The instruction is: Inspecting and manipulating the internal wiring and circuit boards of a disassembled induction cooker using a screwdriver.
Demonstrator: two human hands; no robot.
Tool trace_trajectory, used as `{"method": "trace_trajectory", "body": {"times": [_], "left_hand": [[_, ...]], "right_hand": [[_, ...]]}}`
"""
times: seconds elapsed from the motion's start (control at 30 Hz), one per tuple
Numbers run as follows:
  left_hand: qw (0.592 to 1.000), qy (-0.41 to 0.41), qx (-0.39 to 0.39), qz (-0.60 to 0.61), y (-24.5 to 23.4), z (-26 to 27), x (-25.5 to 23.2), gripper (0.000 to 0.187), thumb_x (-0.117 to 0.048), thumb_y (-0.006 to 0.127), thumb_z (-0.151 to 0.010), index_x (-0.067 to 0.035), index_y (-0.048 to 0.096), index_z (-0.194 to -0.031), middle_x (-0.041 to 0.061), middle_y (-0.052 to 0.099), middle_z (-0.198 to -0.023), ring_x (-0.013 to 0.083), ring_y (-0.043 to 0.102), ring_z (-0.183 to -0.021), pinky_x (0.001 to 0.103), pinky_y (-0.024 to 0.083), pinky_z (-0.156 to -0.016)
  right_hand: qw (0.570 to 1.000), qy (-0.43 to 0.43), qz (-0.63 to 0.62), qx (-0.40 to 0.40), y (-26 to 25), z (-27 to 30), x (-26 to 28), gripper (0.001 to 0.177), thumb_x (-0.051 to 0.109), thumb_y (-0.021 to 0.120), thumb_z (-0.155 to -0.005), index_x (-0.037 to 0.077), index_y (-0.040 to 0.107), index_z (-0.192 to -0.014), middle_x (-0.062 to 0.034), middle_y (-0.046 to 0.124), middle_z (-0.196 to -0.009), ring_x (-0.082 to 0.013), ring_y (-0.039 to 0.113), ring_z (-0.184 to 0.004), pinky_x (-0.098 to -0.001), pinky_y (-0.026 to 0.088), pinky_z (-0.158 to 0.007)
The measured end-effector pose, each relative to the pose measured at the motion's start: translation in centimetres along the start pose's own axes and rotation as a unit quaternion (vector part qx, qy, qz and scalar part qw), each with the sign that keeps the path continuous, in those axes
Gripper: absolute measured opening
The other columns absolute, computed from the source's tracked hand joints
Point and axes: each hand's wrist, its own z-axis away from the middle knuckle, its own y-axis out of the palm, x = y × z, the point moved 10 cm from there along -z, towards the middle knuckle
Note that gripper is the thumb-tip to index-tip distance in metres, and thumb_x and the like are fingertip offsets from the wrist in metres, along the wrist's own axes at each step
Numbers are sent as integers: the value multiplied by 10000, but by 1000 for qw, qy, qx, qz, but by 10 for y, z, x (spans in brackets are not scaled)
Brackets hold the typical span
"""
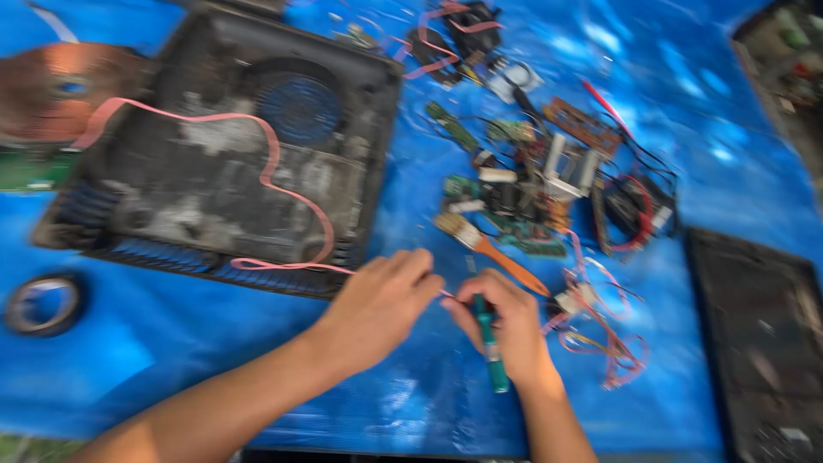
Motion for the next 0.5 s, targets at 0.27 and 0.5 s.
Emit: {"method": "trace_trajectory", "body": {"times": [0.27, 0.5], "left_hand": [[992, 53, 49, -101, 14, -2, -7, 192, 69, 599, -907, -114, 634, -861, 40, 524, -791, 193, 551, -684, 324, 429, -620], [980, 61, 125, -144, 33, 7, -2, 181, 12, 625, -928, -134, 730, -908, 82, 644, -834, 226, 650, -771, 425, 503, -815]], "right_hand": [[982, -48, -165, -74, -11, 10, -25, 612, 610, 264, -1071, 90, 573, -1162, -57, 575, -733, -131, 540, -584, -293, 477, -567], [964, -4, -264, -34, 10, 4, -44, 390, 316, 462, -1087, -27, 643, -1126, -168, 693, -796, -191, 665, -667, -297, 561, -578]]}}
